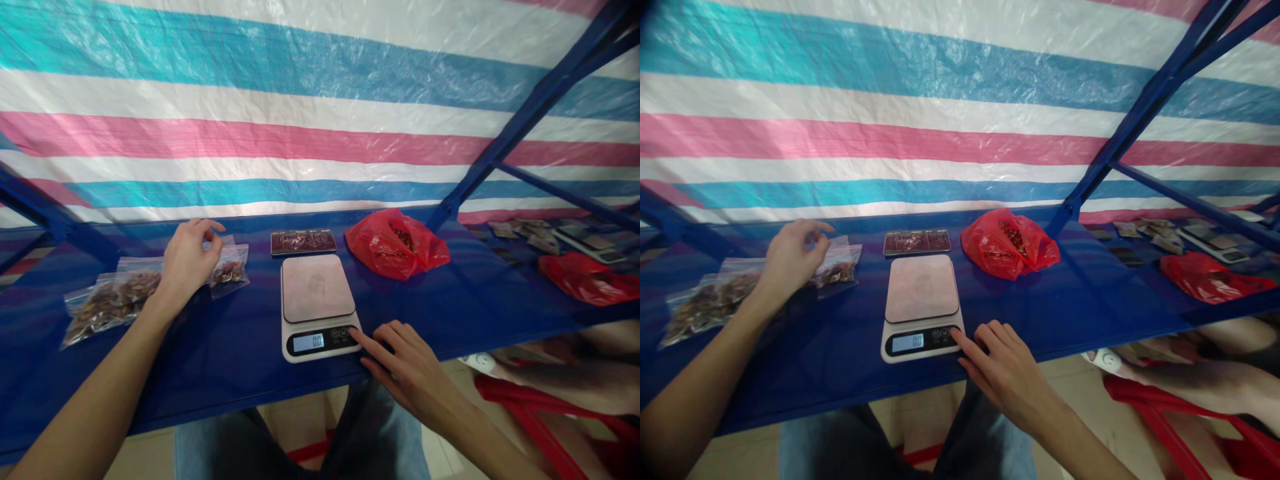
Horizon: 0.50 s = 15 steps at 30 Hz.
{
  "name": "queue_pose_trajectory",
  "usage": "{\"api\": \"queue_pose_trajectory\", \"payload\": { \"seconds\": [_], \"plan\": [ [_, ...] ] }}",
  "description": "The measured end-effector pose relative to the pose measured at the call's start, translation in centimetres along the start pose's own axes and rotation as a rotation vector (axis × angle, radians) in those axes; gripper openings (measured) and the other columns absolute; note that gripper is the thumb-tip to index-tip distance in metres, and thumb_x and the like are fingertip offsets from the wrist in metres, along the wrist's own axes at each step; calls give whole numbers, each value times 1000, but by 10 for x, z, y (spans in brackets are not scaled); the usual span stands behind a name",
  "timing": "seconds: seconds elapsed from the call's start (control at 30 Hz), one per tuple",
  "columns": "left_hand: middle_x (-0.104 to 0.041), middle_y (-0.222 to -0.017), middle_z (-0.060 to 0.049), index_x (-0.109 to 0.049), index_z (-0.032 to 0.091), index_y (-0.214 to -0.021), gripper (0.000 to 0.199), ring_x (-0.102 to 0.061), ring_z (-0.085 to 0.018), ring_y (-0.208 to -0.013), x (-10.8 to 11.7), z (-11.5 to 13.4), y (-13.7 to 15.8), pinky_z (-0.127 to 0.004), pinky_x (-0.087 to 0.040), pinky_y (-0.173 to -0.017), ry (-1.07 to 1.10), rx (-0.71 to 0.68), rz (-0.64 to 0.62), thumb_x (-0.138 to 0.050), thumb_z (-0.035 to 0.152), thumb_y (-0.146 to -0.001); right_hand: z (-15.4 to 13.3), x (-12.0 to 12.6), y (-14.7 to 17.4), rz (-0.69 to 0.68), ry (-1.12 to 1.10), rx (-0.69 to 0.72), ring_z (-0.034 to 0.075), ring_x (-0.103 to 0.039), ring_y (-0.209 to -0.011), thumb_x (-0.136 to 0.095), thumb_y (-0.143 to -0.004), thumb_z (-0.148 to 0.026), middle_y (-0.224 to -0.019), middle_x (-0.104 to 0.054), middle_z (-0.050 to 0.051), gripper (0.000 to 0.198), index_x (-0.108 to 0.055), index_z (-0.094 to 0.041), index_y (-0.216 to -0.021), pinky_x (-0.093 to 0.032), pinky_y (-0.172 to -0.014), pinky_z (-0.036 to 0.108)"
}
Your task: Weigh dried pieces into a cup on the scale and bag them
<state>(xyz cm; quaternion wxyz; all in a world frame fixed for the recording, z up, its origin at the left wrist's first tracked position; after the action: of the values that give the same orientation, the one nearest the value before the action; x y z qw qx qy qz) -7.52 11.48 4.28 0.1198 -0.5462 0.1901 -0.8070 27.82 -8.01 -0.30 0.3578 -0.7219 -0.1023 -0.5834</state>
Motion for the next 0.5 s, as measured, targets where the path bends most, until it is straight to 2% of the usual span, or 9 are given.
{"api": "queue_pose_trajectory", "payload": {
  "seconds": [0.23, 0.4, 0.5],
  "plan": [
    [-68, -97, -11, -75, 20, -102, 29, -62, -32, -100, -1, -2, 0, -45, -49, -91, -20, -11, 6, -48, 25, -95, -4, -2, 1, 48, -10, 26, 22, -59, -83, -57, -104, -17, -90, -68, 7, 37, -66, -14, -140, -47, -72, 37],
    [-70, -98, -11, -77, 18, -100, 30, -61, -30, -102, -3, 0, 0, -43, -49, -94, -4, -28, 10, -48, 25, -94, -7, -3, -2, 41, -7, 11, 22, -61, -84, -54, -102, -14, -92, -71, 8, 43, -65, -16, -144, -49, -74, 38],
    [-69, -96, -9, -76, 19, -98, 30, -61, -28, -99, -3, 3, 0, -41, -50, -94, 18, -46, 15, -47, 25, -93, -7, 3, -8, 48, -37, 29, 21, -61, -81, -55, -101, -13, -88, -71, 7, 40, -70, -17, -137, -47, -70, 37]
  ]
}}
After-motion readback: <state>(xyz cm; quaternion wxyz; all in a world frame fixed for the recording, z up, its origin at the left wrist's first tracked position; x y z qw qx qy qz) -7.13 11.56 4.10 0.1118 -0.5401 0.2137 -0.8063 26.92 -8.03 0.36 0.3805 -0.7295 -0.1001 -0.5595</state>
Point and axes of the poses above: each hand's wrist, its own y-axis away from the middle knuckle, its own x-axis out of the back of the hand, z = x × y, the point moved 8 cm from there along -y, towards the middle knuckle
